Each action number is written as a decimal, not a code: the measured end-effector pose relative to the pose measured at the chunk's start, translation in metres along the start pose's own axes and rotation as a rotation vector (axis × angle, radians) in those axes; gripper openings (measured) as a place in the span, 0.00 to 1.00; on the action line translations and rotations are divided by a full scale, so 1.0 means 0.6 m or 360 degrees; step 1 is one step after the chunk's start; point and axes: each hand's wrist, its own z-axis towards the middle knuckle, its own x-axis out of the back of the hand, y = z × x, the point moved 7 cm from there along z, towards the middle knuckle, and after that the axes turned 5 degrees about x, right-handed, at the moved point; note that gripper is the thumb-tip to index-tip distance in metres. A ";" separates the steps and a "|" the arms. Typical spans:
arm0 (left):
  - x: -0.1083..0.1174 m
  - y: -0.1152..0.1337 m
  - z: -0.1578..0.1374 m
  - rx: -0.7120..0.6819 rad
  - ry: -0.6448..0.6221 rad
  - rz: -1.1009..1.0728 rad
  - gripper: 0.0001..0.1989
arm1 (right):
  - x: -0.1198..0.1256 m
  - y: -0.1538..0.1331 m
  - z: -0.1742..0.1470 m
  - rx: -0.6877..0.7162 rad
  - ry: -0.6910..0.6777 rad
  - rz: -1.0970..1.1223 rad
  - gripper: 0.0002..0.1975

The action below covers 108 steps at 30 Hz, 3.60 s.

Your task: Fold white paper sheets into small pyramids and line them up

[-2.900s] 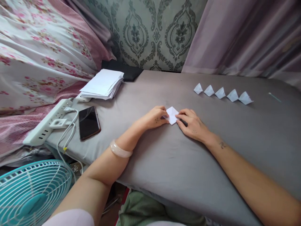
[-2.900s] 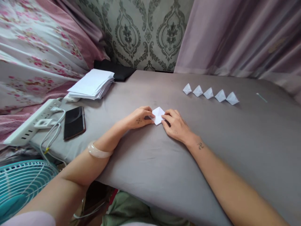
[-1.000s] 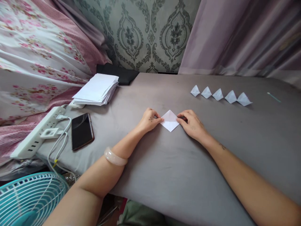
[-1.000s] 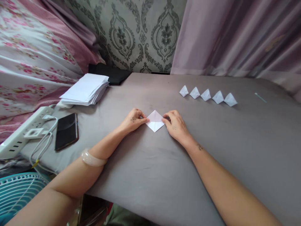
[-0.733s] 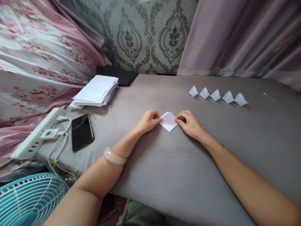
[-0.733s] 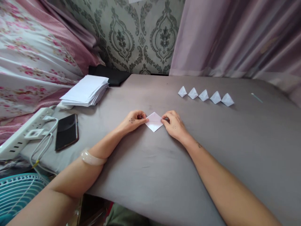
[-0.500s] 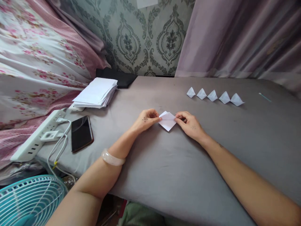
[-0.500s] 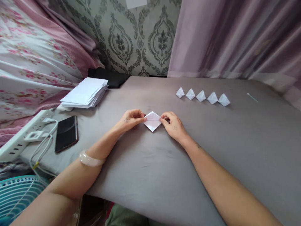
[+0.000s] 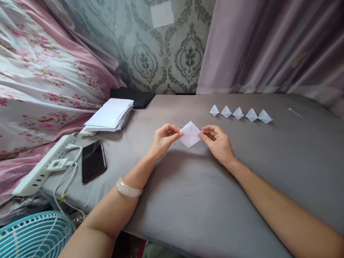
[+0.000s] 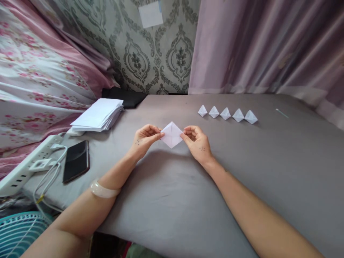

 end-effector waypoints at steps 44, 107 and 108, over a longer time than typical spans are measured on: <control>-0.020 -0.020 -0.015 0.0418 -0.0119 0.0012 0.17 | -0.027 0.015 -0.012 -0.0354 -0.0127 0.0060 0.19; -0.045 -0.040 -0.032 0.0627 -0.0059 -0.0442 0.14 | -0.009 -0.027 -0.008 -0.0084 0.0274 -0.0016 0.15; -0.045 -0.041 -0.032 0.0634 -0.0052 -0.0451 0.14 | -0.010 -0.028 -0.008 -0.0080 0.0274 -0.0004 0.15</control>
